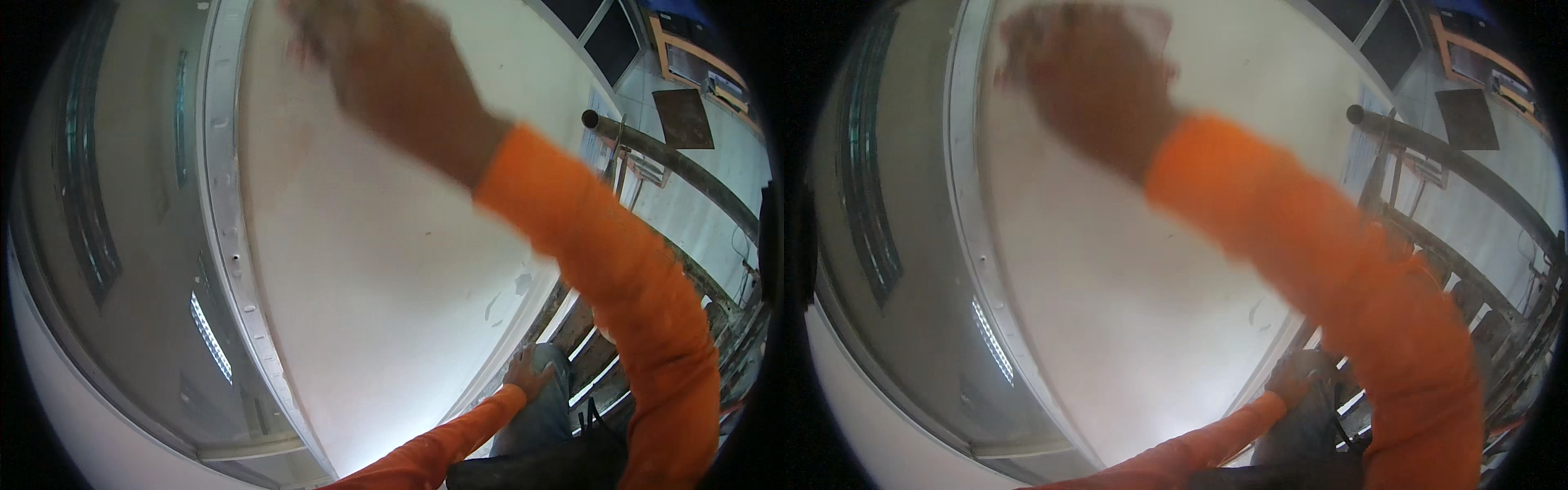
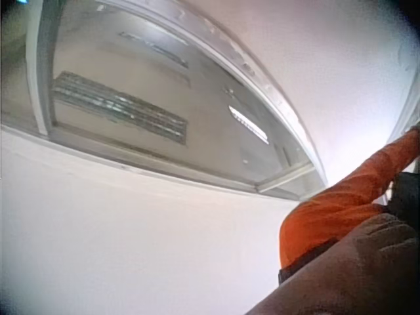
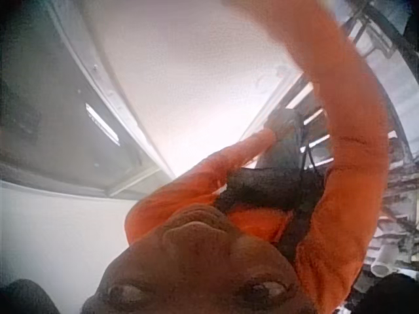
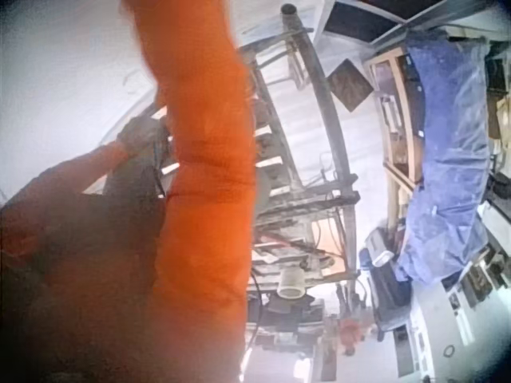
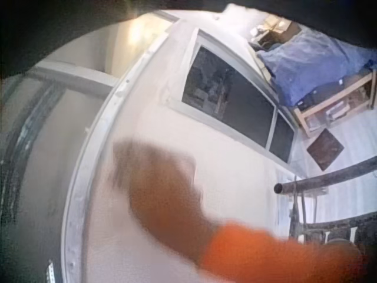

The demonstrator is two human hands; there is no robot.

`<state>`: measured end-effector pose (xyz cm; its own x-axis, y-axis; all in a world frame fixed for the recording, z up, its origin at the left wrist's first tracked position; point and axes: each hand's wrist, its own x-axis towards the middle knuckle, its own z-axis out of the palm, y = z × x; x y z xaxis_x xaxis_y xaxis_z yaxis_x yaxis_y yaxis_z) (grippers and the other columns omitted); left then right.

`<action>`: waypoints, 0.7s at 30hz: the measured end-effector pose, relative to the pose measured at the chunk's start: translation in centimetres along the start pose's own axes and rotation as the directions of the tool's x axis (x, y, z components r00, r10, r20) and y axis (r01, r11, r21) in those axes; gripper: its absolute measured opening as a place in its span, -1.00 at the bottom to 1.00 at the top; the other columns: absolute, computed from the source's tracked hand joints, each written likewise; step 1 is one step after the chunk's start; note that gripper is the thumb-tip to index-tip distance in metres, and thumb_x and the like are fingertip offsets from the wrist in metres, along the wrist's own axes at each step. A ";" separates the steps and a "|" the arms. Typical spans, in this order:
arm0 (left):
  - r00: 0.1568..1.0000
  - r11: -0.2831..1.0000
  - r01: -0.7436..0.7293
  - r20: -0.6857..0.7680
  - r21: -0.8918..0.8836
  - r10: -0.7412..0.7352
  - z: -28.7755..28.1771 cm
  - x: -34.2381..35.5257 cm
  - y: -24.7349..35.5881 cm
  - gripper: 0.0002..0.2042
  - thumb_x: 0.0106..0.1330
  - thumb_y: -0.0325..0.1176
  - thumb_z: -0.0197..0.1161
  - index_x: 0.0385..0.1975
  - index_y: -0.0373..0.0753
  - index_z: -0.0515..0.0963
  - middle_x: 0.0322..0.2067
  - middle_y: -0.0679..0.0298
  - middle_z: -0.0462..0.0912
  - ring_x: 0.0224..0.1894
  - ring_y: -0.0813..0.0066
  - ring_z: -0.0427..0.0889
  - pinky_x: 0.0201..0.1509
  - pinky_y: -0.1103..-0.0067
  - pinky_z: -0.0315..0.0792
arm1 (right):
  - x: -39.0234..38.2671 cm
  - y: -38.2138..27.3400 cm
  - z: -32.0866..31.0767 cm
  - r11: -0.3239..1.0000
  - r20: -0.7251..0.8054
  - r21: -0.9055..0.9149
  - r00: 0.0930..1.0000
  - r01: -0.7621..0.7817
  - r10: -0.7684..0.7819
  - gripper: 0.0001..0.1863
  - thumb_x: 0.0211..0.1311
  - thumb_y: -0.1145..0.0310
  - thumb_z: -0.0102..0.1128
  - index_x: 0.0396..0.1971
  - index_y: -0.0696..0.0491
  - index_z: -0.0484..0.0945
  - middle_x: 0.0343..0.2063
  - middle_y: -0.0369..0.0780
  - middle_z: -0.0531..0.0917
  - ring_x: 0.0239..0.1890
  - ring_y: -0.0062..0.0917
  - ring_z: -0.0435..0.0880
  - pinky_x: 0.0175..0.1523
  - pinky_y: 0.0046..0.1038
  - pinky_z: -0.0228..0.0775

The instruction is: The person applies compound onto a wall and drywall frame using a putty knife while holding a bowl of compound.

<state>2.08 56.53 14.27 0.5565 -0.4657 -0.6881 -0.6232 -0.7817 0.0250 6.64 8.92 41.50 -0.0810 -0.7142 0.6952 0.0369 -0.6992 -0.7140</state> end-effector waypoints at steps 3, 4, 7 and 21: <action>1.000 1.000 0.004 -0.024 -0.015 -0.004 0.5 0.1 -0.5 -0.15 0.23 0.24 0.26 0.43 -0.13 0.22 0.35 -0.26 0.30 0.39 -0.26 0.31 0.46 0.09 0.22 | 4.7 5.1 1.0 0.989 -0.149 -0.124 0.983 0.086 -0.104 -0.54 0.50 0.46 -0.08 0.33 0.28 0.36 0.19 0.01 0.58 0.14 -0.21 0.63 0.33 -0.27 0.43; 0.999 1.000 0.016 -0.034 -0.017 -0.017 0.0 0.1 -0.5 -0.15 0.23 0.24 0.26 0.43 -0.13 0.22 0.35 -0.26 0.30 0.39 -0.26 0.31 0.46 0.09 0.22 | 4.7 5.3 2.0 0.991 -0.151 -0.108 0.983 0.085 -0.101 -0.54 0.50 0.46 -0.08 0.33 0.28 0.36 0.19 0.01 0.58 0.14 -0.21 0.63 0.33 -0.27 0.43; 0.999 0.999 0.034 -0.012 -0.034 -0.034 -1.0 -0.1 1.4 -0.15 0.23 0.22 0.27 0.43 -0.15 0.23 0.33 -0.26 0.33 0.38 -0.26 0.32 0.46 0.10 0.23 | 3.1 5.2 3.0 0.957 -0.184 -0.051 0.939 0.286 -0.290 -0.56 0.49 0.50 -0.08 0.31 0.27 0.39 0.22 0.03 0.56 0.18 -0.18 0.61 0.39 -0.27 0.35; 0.992 0.988 -0.117 -0.044 0.099 0.122 2.8 0.9 -2.2 -0.15 0.24 0.19 0.27 0.44 -0.17 0.21 0.34 -0.21 0.32 0.41 -0.21 0.30 0.47 0.11 0.23 | -0.3 3.8 -1.2 0.994 0.009 0.099 0.999 0.041 -0.042 -0.66 0.41 0.35 0.03 0.11 0.09 0.55 0.01 -0.11 0.64 0.02 -0.27 0.64 0.12 -0.17 0.37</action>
<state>2.47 58.99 11.58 0.5002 -0.5755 -0.6470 -0.7356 -0.6767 0.0332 5.57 6.49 38.48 -0.0732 -0.6845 0.7253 0.1322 -0.7275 -0.6732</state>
